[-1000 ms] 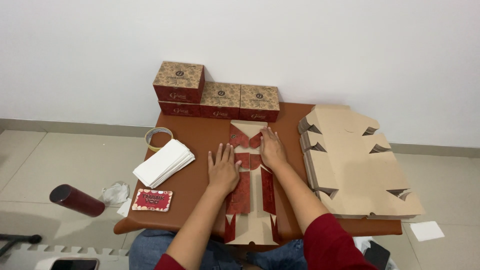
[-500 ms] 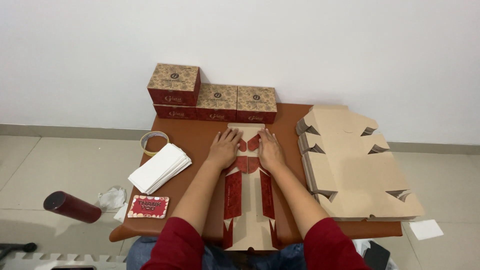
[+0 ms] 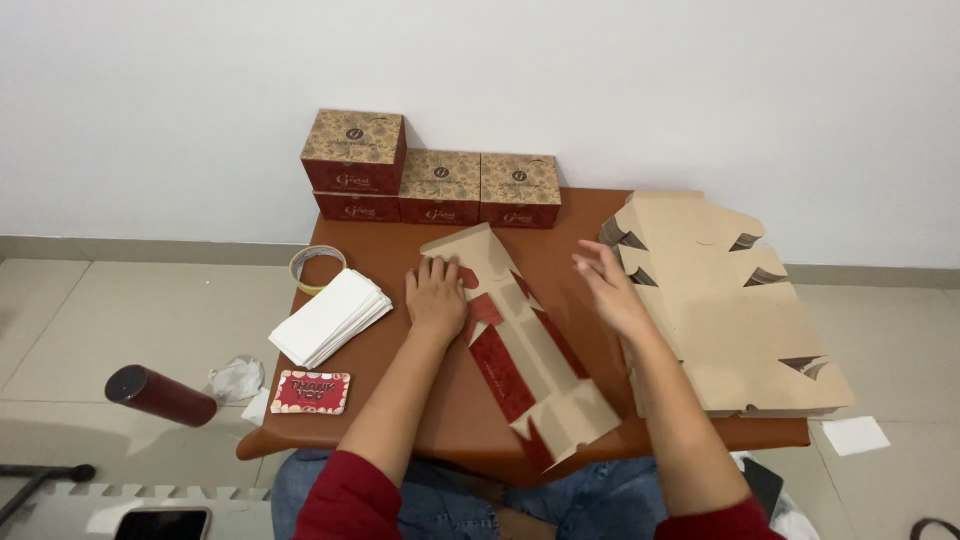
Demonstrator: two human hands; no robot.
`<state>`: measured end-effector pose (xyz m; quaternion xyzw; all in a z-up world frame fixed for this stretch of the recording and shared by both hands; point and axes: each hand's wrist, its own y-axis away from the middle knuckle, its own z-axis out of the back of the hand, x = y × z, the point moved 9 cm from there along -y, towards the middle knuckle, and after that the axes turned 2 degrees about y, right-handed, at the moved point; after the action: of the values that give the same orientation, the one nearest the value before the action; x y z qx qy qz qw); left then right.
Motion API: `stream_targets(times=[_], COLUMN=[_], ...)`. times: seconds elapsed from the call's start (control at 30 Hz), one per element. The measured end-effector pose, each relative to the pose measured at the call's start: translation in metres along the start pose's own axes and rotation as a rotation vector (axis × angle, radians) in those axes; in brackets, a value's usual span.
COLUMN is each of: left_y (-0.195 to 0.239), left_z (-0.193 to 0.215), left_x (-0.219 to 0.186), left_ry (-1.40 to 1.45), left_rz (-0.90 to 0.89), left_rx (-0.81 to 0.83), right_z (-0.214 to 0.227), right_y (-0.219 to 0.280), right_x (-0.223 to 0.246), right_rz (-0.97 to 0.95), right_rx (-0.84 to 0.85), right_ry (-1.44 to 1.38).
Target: The person assembles flat cardboard pieces into small boxes by folding the sides and tucking the flaps. They place a white paper insert and a small card into each box, then close the lid and stack the finished boxes on the table.
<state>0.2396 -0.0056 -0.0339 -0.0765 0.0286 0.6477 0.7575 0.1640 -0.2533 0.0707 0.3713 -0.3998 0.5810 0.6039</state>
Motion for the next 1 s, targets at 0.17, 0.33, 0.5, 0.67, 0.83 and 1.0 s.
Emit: stream_targets(times=[0.17,0.33,0.5,0.67,0.83,1.0], left_y=[0.008,0.037,0.1,0.12,0.116,0.109], left_z=[-0.007,0.044,0.127,0.104,0.09,0.074], left_x=[0.006,0.001,-0.067,-0.1,-0.107,-0.101], left_ry=[0.05,0.178,0.431,0.274,0.18,0.178], left_rz=[0.109,-0.019,-0.548,-0.731,-0.803,-0.694], left_rx=[0.017,-0.487,-0.084,0.131,0.13,0.337], right_z=[0.024,0.008,-0.021,-0.043,-0.053,-0.062], right_y=[0.119,0.176,0.204,0.218,0.222,0.217], right_x=[0.045,-0.017,-0.04,-0.017,0.029,0.065], right_rz=[-0.109,-0.2,0.043,0.372,0.511,0.638], right_rx=[0.047,0.071,-0.039,-0.198,-0.255,-0.352], right_ry=[0.204,0.555,0.551,0.643,0.633,0.702])
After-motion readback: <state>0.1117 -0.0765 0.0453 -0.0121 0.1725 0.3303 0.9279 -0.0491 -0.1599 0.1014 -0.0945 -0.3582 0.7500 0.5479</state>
